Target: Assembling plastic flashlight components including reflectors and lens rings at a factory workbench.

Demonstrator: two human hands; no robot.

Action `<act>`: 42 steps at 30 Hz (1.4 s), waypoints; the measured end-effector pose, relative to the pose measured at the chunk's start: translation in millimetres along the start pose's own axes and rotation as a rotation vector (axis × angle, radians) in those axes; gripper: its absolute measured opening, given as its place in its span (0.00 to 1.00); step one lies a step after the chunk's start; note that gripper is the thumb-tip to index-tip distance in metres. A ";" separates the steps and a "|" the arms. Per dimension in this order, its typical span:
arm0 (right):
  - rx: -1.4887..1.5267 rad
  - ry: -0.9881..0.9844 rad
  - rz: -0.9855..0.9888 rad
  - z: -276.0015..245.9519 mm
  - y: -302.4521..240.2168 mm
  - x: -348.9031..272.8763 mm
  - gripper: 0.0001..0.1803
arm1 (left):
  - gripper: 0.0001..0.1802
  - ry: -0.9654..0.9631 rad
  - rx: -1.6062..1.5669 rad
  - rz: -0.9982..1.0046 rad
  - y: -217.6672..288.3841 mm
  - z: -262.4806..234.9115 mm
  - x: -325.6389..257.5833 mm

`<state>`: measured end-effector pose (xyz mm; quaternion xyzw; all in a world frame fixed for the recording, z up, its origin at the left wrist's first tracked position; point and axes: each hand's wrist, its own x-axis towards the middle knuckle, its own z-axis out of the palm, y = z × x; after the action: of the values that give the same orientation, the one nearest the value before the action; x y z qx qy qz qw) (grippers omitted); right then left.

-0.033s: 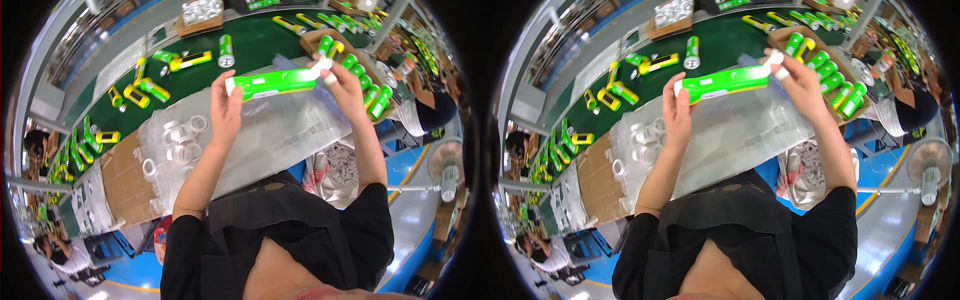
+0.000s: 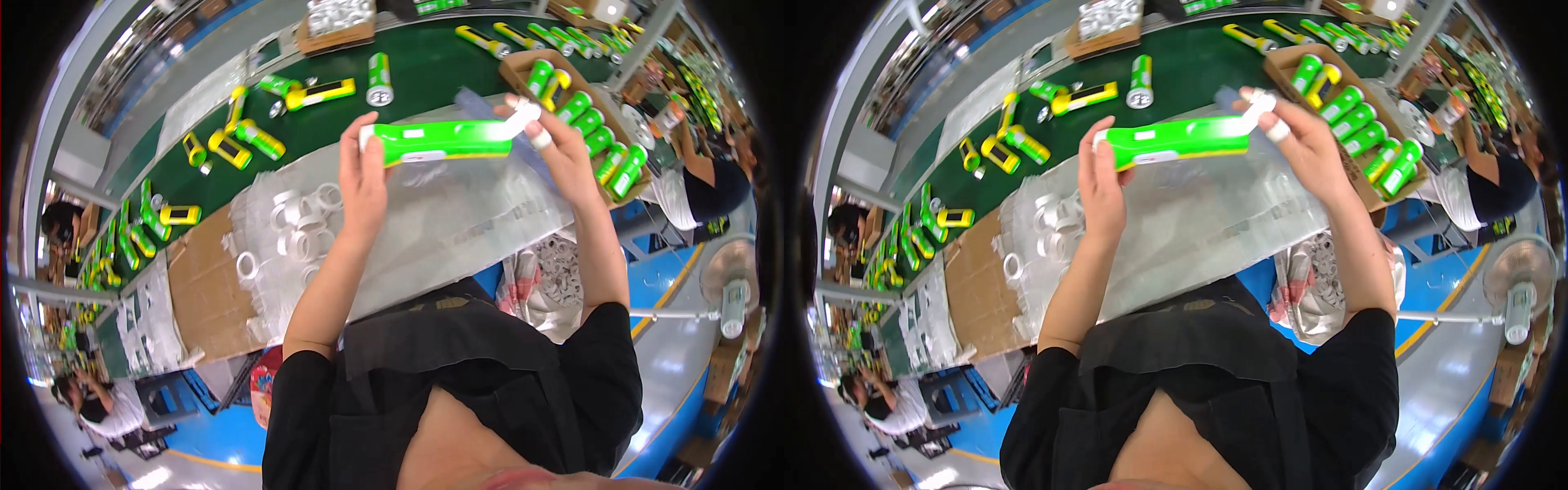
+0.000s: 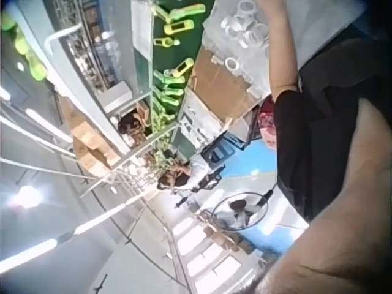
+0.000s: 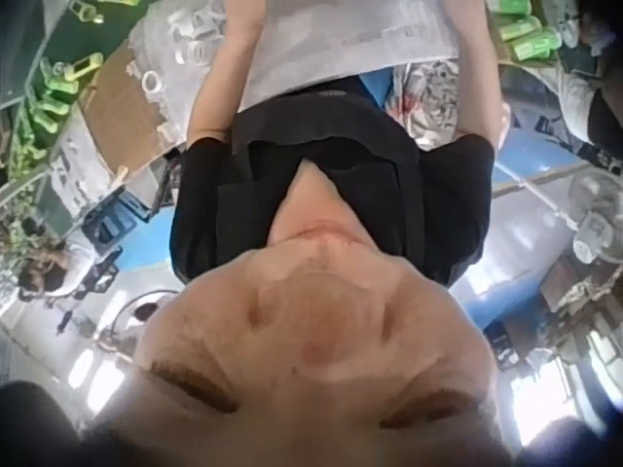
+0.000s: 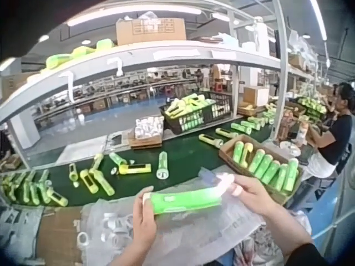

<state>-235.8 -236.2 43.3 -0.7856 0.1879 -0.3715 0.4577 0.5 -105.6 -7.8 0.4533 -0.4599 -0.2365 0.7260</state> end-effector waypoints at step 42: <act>0.221 -0.277 0.157 199.2 61.1 -47.2 0.27 | 0.48 -0.326 0.013 -0.091 23.8 -73.2 -50.7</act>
<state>-113.4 -121.9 -89.4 -0.7572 0.1421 -0.2412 0.5901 39.7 -23.5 -22.1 0.4339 -0.5521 -0.3367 0.6273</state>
